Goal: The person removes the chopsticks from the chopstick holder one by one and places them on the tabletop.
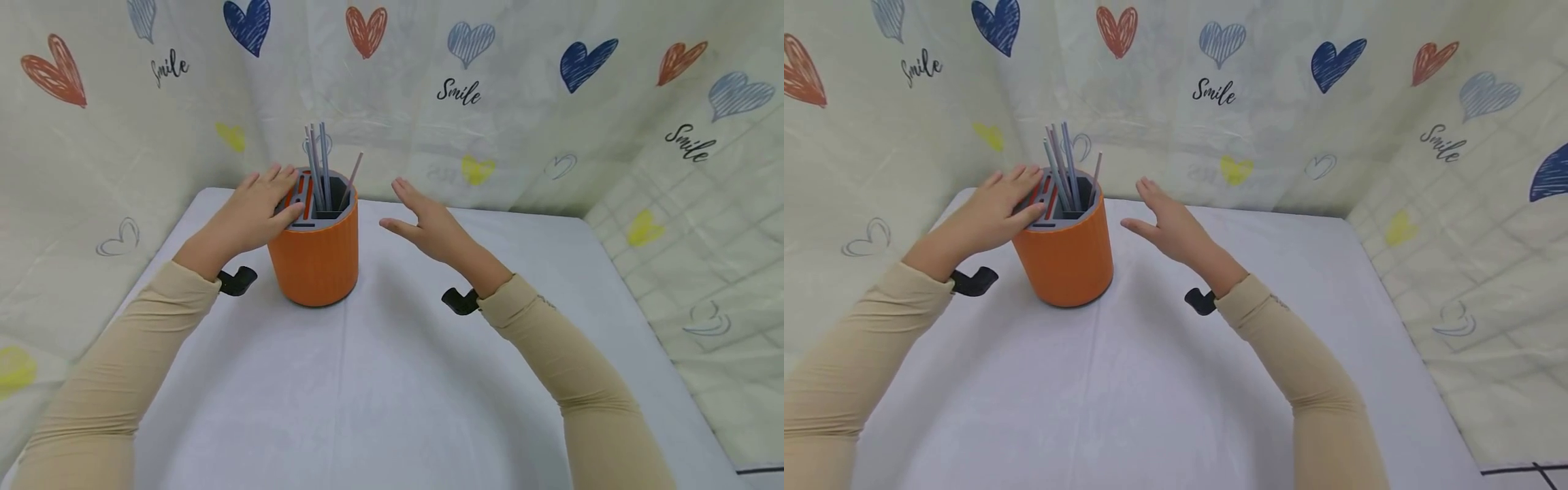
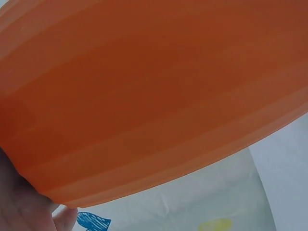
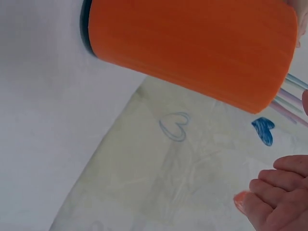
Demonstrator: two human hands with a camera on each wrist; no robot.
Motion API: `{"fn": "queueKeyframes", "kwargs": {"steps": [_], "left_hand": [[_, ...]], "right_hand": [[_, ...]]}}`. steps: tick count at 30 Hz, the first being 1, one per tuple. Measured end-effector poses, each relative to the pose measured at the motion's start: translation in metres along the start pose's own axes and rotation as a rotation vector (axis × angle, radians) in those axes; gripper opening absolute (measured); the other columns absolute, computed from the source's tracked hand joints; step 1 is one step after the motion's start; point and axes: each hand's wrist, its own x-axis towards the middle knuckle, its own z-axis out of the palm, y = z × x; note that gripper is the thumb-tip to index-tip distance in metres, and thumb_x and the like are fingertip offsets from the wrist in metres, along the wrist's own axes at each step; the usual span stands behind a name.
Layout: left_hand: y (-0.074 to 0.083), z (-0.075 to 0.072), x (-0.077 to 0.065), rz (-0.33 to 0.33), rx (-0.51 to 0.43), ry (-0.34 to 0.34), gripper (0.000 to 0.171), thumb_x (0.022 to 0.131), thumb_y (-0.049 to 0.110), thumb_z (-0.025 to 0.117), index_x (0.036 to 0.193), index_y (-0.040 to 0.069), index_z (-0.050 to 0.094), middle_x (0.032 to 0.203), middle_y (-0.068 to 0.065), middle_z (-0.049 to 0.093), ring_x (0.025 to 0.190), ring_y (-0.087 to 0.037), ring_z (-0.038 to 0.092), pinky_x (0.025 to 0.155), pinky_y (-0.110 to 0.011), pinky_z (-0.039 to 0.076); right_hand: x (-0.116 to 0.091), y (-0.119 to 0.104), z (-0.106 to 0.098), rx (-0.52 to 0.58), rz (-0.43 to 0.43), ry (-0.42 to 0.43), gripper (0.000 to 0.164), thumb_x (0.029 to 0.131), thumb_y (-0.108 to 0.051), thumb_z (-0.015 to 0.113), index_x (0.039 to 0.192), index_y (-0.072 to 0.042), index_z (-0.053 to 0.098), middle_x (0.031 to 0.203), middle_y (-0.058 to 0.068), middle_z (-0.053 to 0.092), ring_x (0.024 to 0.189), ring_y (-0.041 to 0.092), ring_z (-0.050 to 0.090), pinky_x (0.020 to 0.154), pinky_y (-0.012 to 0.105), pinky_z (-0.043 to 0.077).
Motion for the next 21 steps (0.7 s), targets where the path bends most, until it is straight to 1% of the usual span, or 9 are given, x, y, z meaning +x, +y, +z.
{"fn": "queueKeyframes", "kwargs": {"steps": [3,6,9,14,17,21], "left_hand": [[0.001,0.0,0.001,0.005,-0.021,-0.016,0.067,0.106,0.037,0.039,0.159,0.003,0.016,0.167,-0.016,0.016,0.156,-0.036,0.006,0.127,-0.056,0.003],[0.002,0.001,0.002,0.003,-0.047,-0.034,0.067,0.106,0.039,0.038,0.159,0.004,0.016,0.167,-0.015,0.015,0.156,-0.036,0.006,0.127,-0.057,0.008],[0.001,0.003,0.001,0.001,-0.055,-0.036,0.066,0.106,0.039,0.036,0.159,0.006,0.017,0.167,-0.015,0.015,0.156,-0.035,0.007,0.126,-0.057,0.01],[0.0,0.005,0.0,0.034,-0.039,-0.029,0.063,0.107,0.036,0.035,0.158,0.003,0.02,0.167,-0.015,0.017,0.156,-0.035,0.008,0.128,-0.051,0.005],[0.0,0.006,0.0,0.045,-0.032,-0.023,0.061,0.107,0.035,0.034,0.158,0.003,0.022,0.166,-0.015,0.018,0.156,-0.035,0.008,0.128,-0.051,0.004],[0.0,0.007,-0.001,0.052,-0.032,-0.018,0.061,0.107,0.035,0.035,0.158,0.003,0.023,0.166,-0.015,0.018,0.156,-0.035,0.009,0.128,-0.052,0.004]], "right_hand": [[0.002,-0.001,-0.002,-0.001,-0.005,-0.016,0.083,0.097,-0.053,0.056,0.161,-0.023,0.012,0.168,-0.008,0.007,0.157,0.014,0.01,0.128,0.041,0.018],[0.005,-0.003,-0.003,0.0,-0.009,-0.045,0.084,0.096,-0.053,0.056,0.161,-0.024,0.011,0.168,-0.007,0.007,0.156,0.014,0.012,0.128,0.04,0.019],[0.007,-0.005,-0.003,0.015,-0.004,-0.062,0.083,0.096,-0.053,0.056,0.161,-0.026,0.011,0.168,-0.007,0.008,0.156,0.015,0.015,0.127,0.042,0.023],[0.012,-0.007,-0.003,0.062,-0.002,-0.033,0.079,0.097,-0.052,0.056,0.16,-0.028,0.015,0.167,-0.009,0.013,0.154,0.017,0.021,0.125,0.044,0.028],[0.015,-0.008,-0.003,0.091,-0.006,-0.007,0.076,0.097,-0.051,0.057,0.159,-0.029,0.018,0.166,-0.01,0.017,0.153,0.017,0.025,0.124,0.043,0.029],[0.021,-0.011,-0.003,0.136,0.005,0.004,0.075,0.097,-0.051,0.057,0.159,-0.031,0.021,0.165,-0.01,0.02,0.152,0.017,0.028,0.123,0.042,0.031]]}}
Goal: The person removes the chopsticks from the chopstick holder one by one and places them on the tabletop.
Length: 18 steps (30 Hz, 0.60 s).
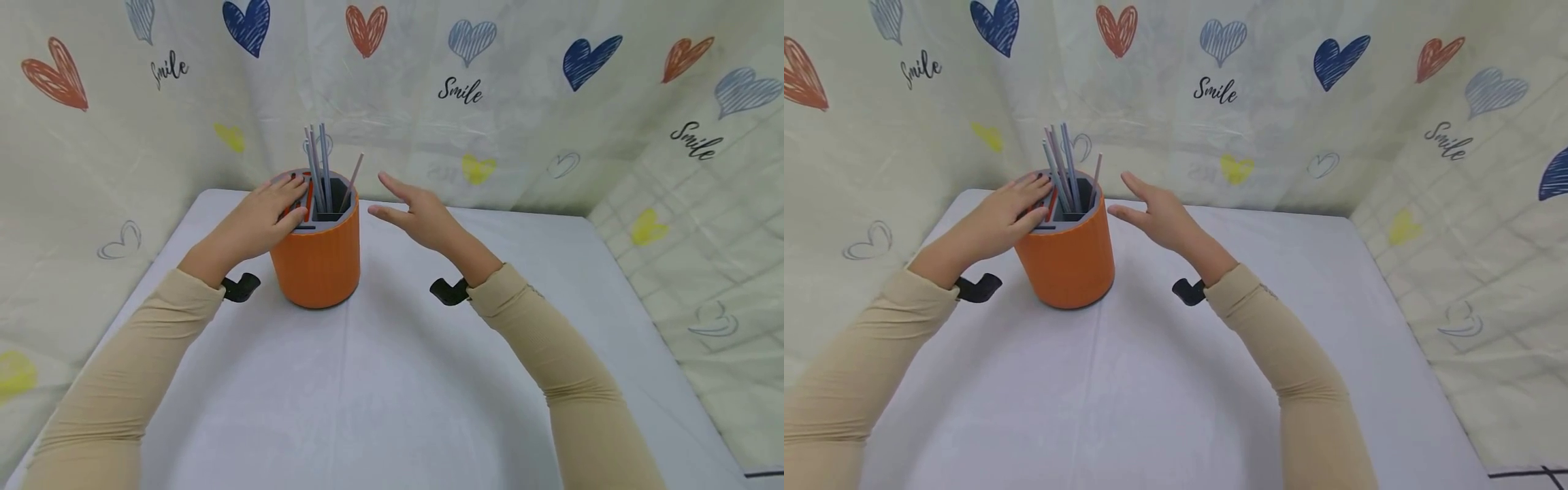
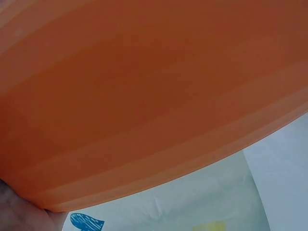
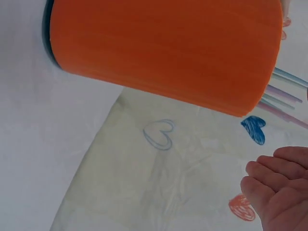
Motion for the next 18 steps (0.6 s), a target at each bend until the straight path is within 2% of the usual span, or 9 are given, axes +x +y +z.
{"fn": "queueKeyframes", "kwargs": {"steps": [4,11,18], "left_hand": [[-0.001,0.001,0.0,0.002,-0.003,-0.001,0.061,0.107,0.035,0.034,0.158,0.004,0.022,0.167,-0.014,0.017,0.156,-0.035,0.008,0.128,-0.052,0.004],[-0.003,0.006,0.0,0.003,-0.003,0.048,0.059,0.107,0.034,0.036,0.157,0.005,0.026,0.166,-0.014,0.021,0.156,-0.034,0.012,0.129,-0.05,0.006],[-0.003,0.009,-0.001,-0.016,-0.001,0.081,0.059,0.106,0.033,0.037,0.157,0.005,0.027,0.165,-0.013,0.024,0.156,-0.033,0.014,0.129,-0.05,0.008]], "right_hand": [[0.008,-0.004,0.003,0.099,0.009,0.035,0.074,0.096,-0.05,0.06,0.158,-0.03,0.025,0.164,-0.01,0.026,0.15,0.016,0.034,0.121,0.039,0.036],[0.024,-0.01,0.017,0.543,-0.01,0.203,0.056,0.095,-0.027,0.068,0.146,-0.013,0.051,0.146,0.004,0.057,0.133,0.011,0.056,0.111,0.03,0.047],[0.037,-0.013,0.027,0.716,0.007,0.278,0.046,0.09,-0.021,0.073,0.135,-0.013,0.064,0.131,0.006,0.068,0.122,0.012,0.063,0.105,0.029,0.052]]}}
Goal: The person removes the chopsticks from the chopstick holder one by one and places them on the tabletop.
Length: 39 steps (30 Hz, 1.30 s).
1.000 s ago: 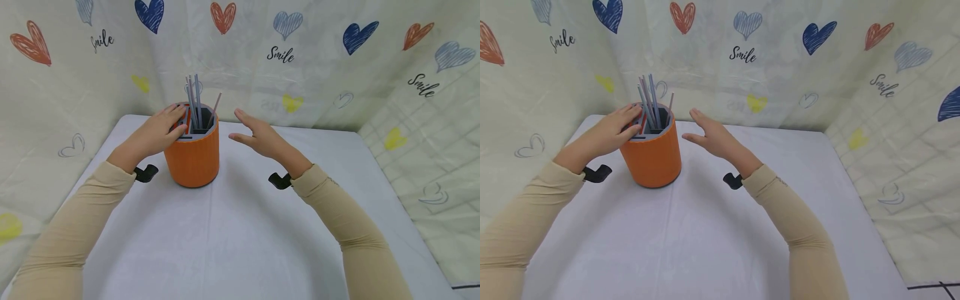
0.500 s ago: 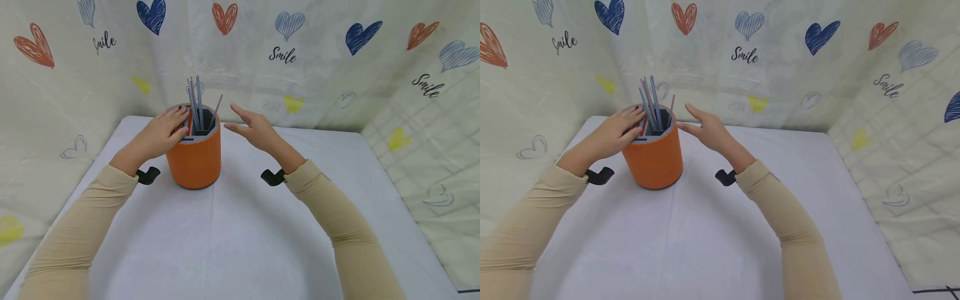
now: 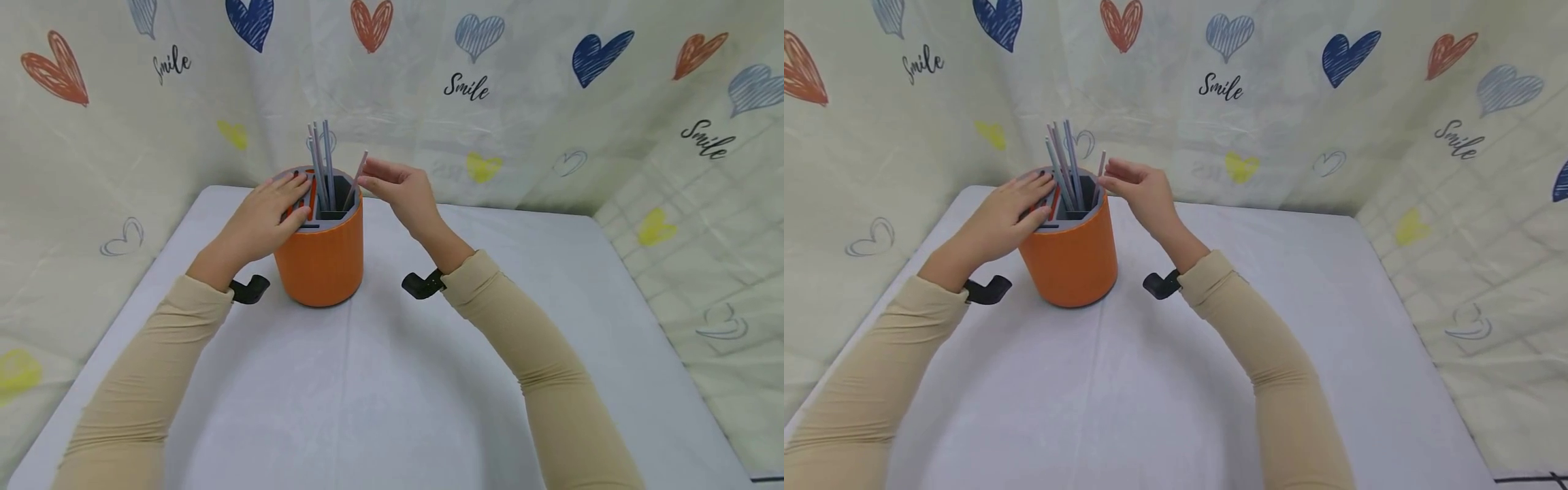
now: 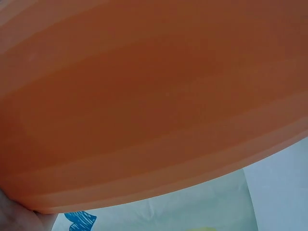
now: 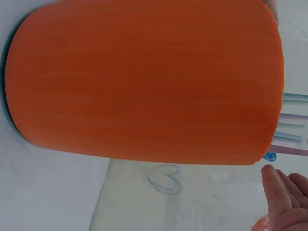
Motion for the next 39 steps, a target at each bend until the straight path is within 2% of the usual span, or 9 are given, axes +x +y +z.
{"fn": "queueKeyframes", "kwargs": {"steps": [4,9,17,21,29,35,39], "left_hand": [[0.0,0.001,0.0,-0.003,-0.002,0.004,0.059,0.105,0.033,0.038,0.157,0.005,0.028,0.165,-0.014,0.025,0.155,-0.033,0.014,0.128,-0.051,0.009],[0.0,0.002,0.0,-0.001,-0.005,0.005,0.059,0.105,0.033,0.038,0.156,0.005,0.029,0.165,-0.014,0.026,0.155,-0.033,0.015,0.128,-0.051,0.009],[0.0,0.002,-0.001,0.008,-0.007,0.013,0.059,0.105,0.031,0.038,0.156,0.003,0.03,0.164,-0.015,0.026,0.155,-0.033,0.015,0.129,-0.05,0.009],[0.0,0.003,0.0,0.011,-0.012,0.022,0.058,0.105,0.032,0.039,0.156,0.004,0.03,0.164,-0.015,0.027,0.155,-0.033,0.016,0.128,-0.05,0.01],[-0.001,0.003,0.001,0.01,-0.015,0.029,0.058,0.105,0.032,0.039,0.156,0.005,0.03,0.164,-0.013,0.028,0.155,-0.032,0.016,0.128,-0.051,0.011],[-0.002,0.002,0.002,0.013,-0.013,0.034,0.058,0.105,0.032,0.038,0.156,0.005,0.031,0.164,-0.013,0.029,0.155,-0.032,0.017,0.128,-0.05,0.011],[-0.003,0.002,0.002,0.011,-0.011,0.032,0.058,0.105,0.032,0.038,0.156,0.005,0.031,0.164,-0.013,0.028,0.155,-0.032,0.017,0.129,-0.049,0.01]], "right_hand": [[0.001,0.002,0.007,0.086,0.013,0.039,0.042,0.089,-0.017,0.075,0.13,-0.008,0.068,0.123,0.007,0.072,0.116,0.014,0.066,0.102,0.029,0.054],[0.002,0.002,0.014,0.17,-0.031,0.084,0.036,0.088,-0.009,0.074,0.123,0.001,0.07,0.109,0.007,0.076,0.106,0.015,0.071,0.099,0.032,0.056],[0.007,0.003,0.021,0.146,-0.063,0.121,0.028,0.09,-0.01,0.072,0.115,0.003,0.073,0.112,0.012,0.075,0.106,0.016,0.071,0.096,0.028,0.057],[0.009,0.0,0.022,0.156,-0.061,0.133,0.024,0.09,-0.009,0.072,0.11,0.003,0.075,0.105,0.011,0.076,0.1,0.017,0.074,0.092,0.029,0.059],[0.009,-0.021,0.016,0.2,-0.155,0.143,0.023,0.088,-0.007,0.074,0.107,0.006,0.075,0.092,0.006,0.076,0.092,0.015,0.075,0.089,0.031,0.06],[0.002,-0.042,0.007,0.25,-0.226,0.154,0.022,0.086,-0.004,0.074,0.106,0.007,0.075,0.091,0.006,0.077,0.092,0.017,0.076,0.09,0.031,0.06],[-0.003,-0.058,0.001,0.261,-0.305,0.178,0.023,0.086,-0.002,0.074,0.107,0.008,0.074,0.09,0.005,0.077,0.09,0.017,0.076,0.088,0.032,0.06]]}}
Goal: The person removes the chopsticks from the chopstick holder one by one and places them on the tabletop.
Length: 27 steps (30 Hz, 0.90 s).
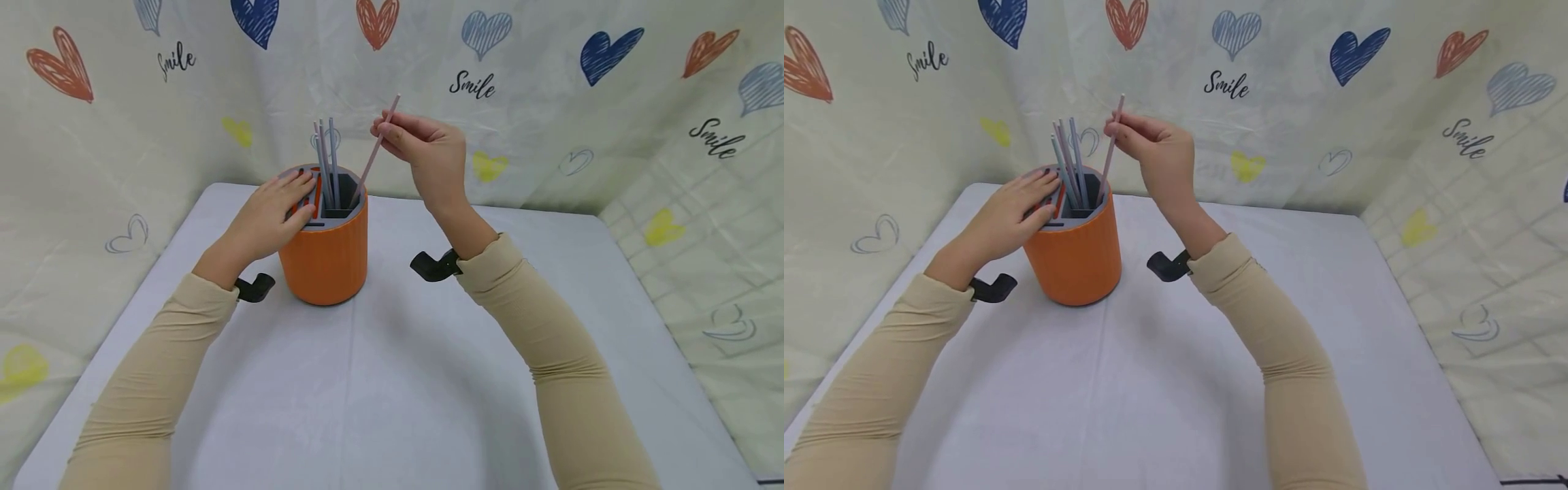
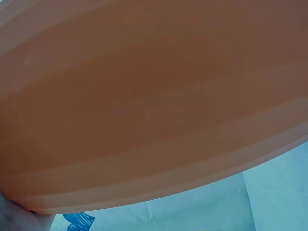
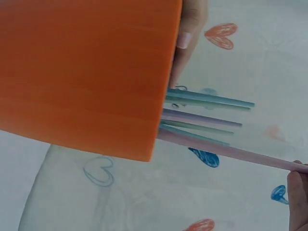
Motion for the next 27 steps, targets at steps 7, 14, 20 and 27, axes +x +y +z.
{"fn": "queueKeyframes", "kwargs": {"steps": [7,14,20,27], "left_hand": [[0.001,0.0,0.001,0.003,-0.006,-0.002,0.058,0.105,0.031,0.038,0.156,0.004,0.031,0.164,-0.014,0.028,0.155,-0.032,0.016,0.129,-0.048,0.009],[0.001,0.0,-0.001,0.0,-0.012,-0.001,0.058,0.105,0.031,0.038,0.156,0.004,0.031,0.164,-0.013,0.028,0.155,-0.032,0.016,0.129,-0.049,0.01],[0.001,0.001,-0.001,0.005,-0.021,0.013,0.057,0.105,0.031,0.038,0.155,0.005,0.033,0.164,-0.013,0.029,0.155,-0.032,0.017,0.128,-0.05,0.012],[0.002,0.001,-0.001,0.004,-0.032,0.026,0.056,0.105,0.03,0.039,0.154,0.004,0.034,0.163,-0.013,0.03,0.155,-0.032,0.018,0.128,-0.05,0.012]], "right_hand": [[0.002,-0.026,-0.006,0.057,-0.091,0.04,0.024,0.084,0.003,0.074,0.106,0.01,0.073,0.088,0.008,0.078,0.087,0.019,0.077,0.085,0.031,0.061],[0.002,-0.059,-0.02,0.128,-0.178,0.09,0.021,0.083,0.006,0.073,0.103,0.012,0.074,0.085,0.01,0.077,0.084,0.022,0.077,0.083,0.032,0.061],[-0.002,-0.096,-0.04,0.173,-0.187,0.173,0.016,0.08,0.009,0.075,0.096,0.012,0.075,0.081,0.016,0.075,0.075,0.024,0.076,0.076,0.029,0.062],[0.0,-0.067,-0.067,0.019,0.0,0.077,0.019,0.078,-0.001,0.081,0.095,0.006,0.078,0.08,0.013,0.077,0.075,0.022,0.077,0.076,0.03,0.062]]}}
